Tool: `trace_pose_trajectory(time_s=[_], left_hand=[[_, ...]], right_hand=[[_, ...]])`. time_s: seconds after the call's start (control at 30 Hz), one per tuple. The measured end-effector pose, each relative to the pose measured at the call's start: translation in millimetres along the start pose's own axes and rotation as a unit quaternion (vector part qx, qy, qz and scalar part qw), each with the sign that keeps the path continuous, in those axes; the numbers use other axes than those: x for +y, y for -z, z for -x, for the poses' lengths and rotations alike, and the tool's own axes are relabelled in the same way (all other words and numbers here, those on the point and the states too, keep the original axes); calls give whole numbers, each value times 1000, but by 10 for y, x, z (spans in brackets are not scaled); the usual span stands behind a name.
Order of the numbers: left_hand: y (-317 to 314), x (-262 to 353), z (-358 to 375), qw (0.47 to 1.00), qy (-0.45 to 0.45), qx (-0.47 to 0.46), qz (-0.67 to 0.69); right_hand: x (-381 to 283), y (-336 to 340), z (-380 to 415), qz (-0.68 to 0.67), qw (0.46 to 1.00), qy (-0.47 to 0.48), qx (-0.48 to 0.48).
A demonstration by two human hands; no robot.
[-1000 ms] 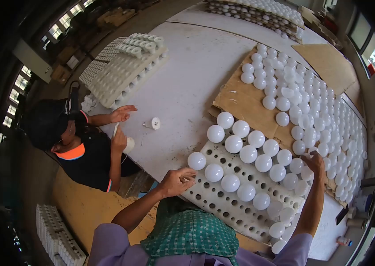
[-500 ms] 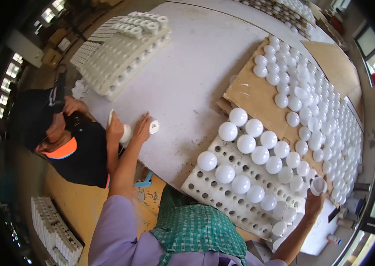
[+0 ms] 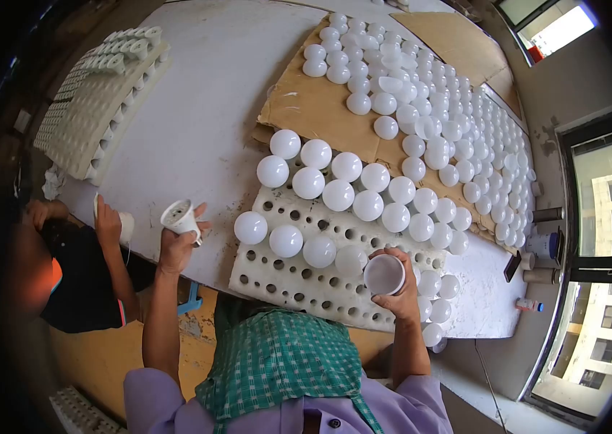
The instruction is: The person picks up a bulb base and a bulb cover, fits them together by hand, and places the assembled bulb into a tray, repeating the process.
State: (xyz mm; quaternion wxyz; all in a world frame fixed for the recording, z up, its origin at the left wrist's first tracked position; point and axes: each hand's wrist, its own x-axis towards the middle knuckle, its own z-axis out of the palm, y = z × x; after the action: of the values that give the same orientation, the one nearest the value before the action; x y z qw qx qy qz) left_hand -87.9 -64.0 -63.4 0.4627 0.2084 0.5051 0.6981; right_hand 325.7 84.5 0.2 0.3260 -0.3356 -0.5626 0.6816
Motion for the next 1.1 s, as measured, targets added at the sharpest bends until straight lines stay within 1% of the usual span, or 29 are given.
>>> trace_pose_trajectory(time_s=[0.03,0.1,0.17,0.23,0.27,0.33,0.4,0.5,0.67,0.73,0.77,0.83,0.9,0.93,1.0,1.1], left_hand=[[-221,92,154,996,40,-73,39],[-553,120,343,961,146,-235,-2],[-963,110,451,924,151,-325,-133],[-1201,-17,471,903,83,-378,-186],[-1259,-23,483,902,83,-378,-189],[-1370,-20,492,876,112,-401,-245],[-1410,-4,499,864,117,-411,-264],[-1423,2,503,848,122,-421,-298],[-1408,-33,509,840,115,-423,-320],[-1398,-30,513,829,94,-426,-349],[-1396,-11,517,830,93,-426,-349],[-1448,109,537,806,101,-430,-395],[-1489,153,565,808,93,-423,-400],[-1500,162,572,809,85,-417,-406],[-1507,168,579,805,91,-418,-412],[-1518,187,572,793,99,-425,-425]], right_hand=[[31,-25,-11,28,999,20,-28],[4,-191,-43,23,998,6,-59],[-26,-344,-37,15,996,-7,-84],[-50,-434,-27,130,982,20,-132],[-59,-454,-16,170,974,33,-148],[-71,-487,20,184,969,45,-157],[-63,-502,40,198,961,73,-177],[-91,-551,67,206,962,57,-170],[-114,-597,69,240,950,82,-181],[-124,-617,68,251,947,83,-184],[-150,-634,69,274,938,76,-198],[-219,-683,69,297,928,70,-212],[-286,-752,74,344,906,59,-240],[-293,-774,74,345,905,60,-241],[-304,-809,71,377,884,56,-272],[-259,-815,68,364,887,57,-278]])
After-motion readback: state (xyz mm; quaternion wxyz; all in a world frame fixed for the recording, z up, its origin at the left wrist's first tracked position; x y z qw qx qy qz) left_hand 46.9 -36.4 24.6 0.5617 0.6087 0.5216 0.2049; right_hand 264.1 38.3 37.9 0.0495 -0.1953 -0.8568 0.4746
